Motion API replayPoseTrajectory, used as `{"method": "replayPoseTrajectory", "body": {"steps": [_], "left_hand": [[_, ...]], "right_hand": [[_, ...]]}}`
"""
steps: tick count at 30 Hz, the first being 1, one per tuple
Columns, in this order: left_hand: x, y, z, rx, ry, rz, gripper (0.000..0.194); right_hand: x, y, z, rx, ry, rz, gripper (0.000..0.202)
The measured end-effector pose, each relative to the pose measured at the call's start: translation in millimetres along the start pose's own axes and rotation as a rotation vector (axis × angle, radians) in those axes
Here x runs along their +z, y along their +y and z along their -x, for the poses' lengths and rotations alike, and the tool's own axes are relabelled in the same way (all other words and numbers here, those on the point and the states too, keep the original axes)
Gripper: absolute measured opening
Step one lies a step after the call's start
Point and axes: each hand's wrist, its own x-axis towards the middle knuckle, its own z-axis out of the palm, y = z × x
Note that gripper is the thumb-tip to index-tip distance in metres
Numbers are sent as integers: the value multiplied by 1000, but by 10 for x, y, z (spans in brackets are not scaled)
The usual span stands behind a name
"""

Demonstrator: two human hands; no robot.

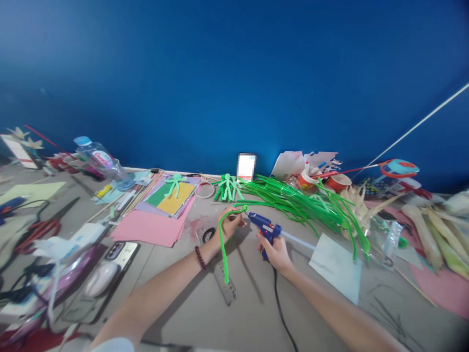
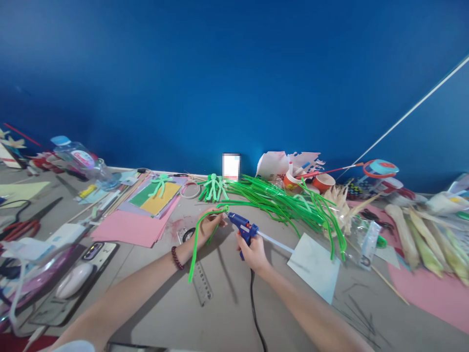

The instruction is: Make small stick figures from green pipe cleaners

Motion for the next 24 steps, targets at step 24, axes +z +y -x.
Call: {"method": "replayPoseTrajectory", "body": {"steps": [24], "left_hand": [[-4,5,28,56,-46,16,29]], "right_hand": [[13,-53,17,10,39,67,45]]}}
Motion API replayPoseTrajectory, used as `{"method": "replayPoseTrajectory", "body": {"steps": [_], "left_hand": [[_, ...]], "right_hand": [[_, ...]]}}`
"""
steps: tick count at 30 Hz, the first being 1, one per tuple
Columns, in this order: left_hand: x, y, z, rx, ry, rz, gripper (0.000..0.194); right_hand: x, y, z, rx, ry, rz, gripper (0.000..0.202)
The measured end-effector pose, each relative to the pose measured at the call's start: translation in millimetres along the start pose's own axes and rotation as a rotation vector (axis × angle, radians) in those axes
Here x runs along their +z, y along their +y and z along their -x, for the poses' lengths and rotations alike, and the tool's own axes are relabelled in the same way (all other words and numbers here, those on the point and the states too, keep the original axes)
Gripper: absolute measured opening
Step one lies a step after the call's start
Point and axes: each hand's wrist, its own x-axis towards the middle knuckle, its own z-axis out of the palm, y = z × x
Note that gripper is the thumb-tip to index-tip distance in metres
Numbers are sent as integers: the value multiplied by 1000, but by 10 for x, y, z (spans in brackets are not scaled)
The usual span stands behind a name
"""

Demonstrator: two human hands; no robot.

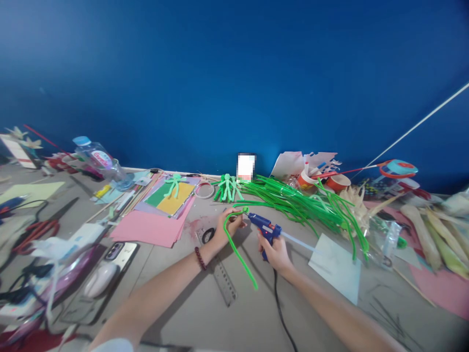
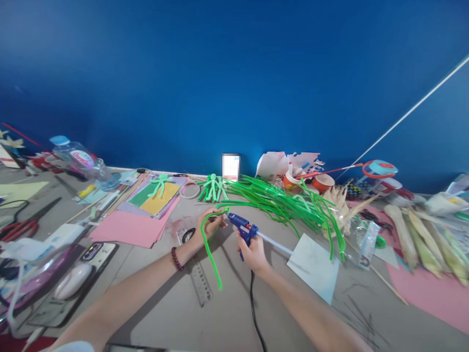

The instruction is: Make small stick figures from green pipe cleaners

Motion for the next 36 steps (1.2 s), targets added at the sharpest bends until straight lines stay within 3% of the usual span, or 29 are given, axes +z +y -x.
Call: {"method": "replayPoseTrajectory", "body": {"steps": [17,36], "left_hand": [[-26,-110,7,63,-18,14,25],[-14,-273,-67,28,53,36,29]], "right_hand": [[-15,56,10,-91,-24,21,43],[-11,50,16,-48,-5,-82,38]]}}
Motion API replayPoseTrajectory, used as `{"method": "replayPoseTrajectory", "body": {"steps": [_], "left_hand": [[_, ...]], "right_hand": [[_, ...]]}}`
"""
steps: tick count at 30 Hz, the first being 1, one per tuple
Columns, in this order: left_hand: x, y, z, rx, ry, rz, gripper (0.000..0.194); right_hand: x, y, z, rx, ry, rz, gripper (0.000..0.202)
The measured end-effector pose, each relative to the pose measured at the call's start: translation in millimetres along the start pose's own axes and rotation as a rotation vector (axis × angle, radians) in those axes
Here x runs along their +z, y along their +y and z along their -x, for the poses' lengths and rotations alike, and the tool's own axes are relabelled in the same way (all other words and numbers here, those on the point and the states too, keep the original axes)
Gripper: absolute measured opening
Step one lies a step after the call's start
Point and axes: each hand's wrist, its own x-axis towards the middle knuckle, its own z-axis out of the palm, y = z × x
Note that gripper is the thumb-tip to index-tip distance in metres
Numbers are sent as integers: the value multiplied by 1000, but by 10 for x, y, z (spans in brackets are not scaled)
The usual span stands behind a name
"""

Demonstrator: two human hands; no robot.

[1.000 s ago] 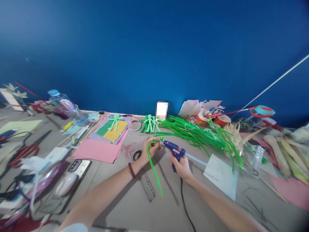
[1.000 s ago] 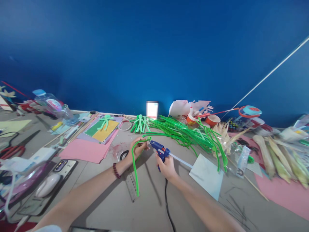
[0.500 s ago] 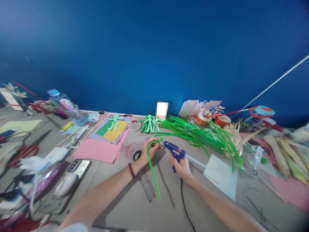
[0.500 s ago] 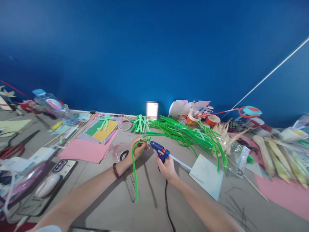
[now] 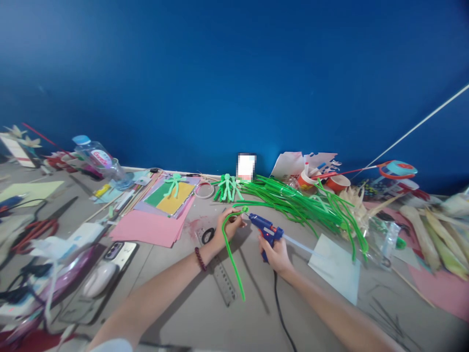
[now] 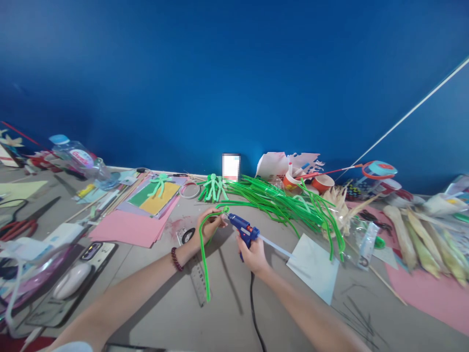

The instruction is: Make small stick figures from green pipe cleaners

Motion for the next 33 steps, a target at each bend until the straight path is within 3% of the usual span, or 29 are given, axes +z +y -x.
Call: {"method": "replayPoseTrajectory", "body": {"steps": [21,33], "left_hand": [[3,105,22,-1,-25,-23,26],[17,154,34,-22,-29,-19,24]], "right_hand": [[0,63,-19,-20,0,33,38],[-1,-79,0,-47,-8,134,40]]}}
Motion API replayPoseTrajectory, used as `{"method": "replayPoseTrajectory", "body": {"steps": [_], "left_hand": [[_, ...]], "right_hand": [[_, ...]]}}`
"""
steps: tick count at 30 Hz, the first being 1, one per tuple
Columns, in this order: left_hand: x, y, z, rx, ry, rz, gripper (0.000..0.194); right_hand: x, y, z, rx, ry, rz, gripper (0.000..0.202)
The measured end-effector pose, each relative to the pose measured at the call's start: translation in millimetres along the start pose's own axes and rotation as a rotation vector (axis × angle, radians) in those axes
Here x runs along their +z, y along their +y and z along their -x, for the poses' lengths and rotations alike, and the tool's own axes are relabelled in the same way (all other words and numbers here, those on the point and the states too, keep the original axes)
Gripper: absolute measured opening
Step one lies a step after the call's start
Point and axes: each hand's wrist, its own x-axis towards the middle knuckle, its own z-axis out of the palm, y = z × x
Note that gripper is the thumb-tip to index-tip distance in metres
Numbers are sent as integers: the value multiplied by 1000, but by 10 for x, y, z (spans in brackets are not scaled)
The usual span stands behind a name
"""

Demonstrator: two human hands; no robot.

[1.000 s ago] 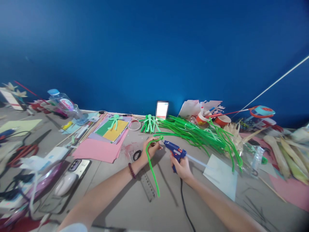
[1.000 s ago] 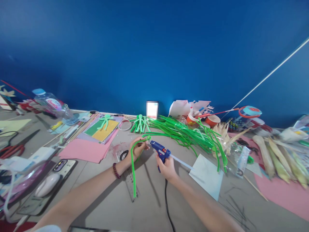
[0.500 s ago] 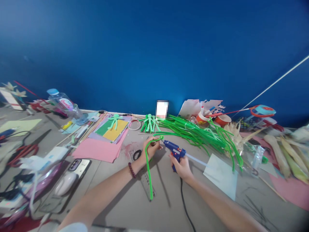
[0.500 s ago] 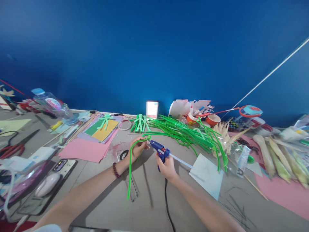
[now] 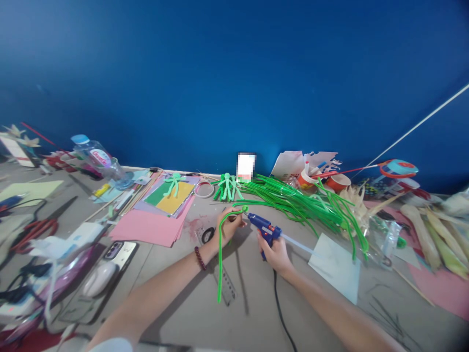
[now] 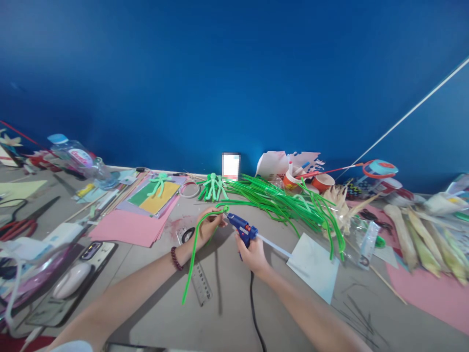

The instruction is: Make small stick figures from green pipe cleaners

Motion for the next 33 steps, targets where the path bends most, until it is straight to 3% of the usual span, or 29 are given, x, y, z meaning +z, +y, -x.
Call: {"method": "replayPoseTrajectory", "body": {"steps": [9,18,33], "left_hand": [[11,32,3,7,8,-2,30],[-8,-62,-15,35,23,-3,29],[22,39,-1,-14,40,12,31]], "right_hand": [[5,60,12,5,2,-40,39],[9,4,18,-36,-8,-14,40],[0,63,25,-64,28,26,39]]}}
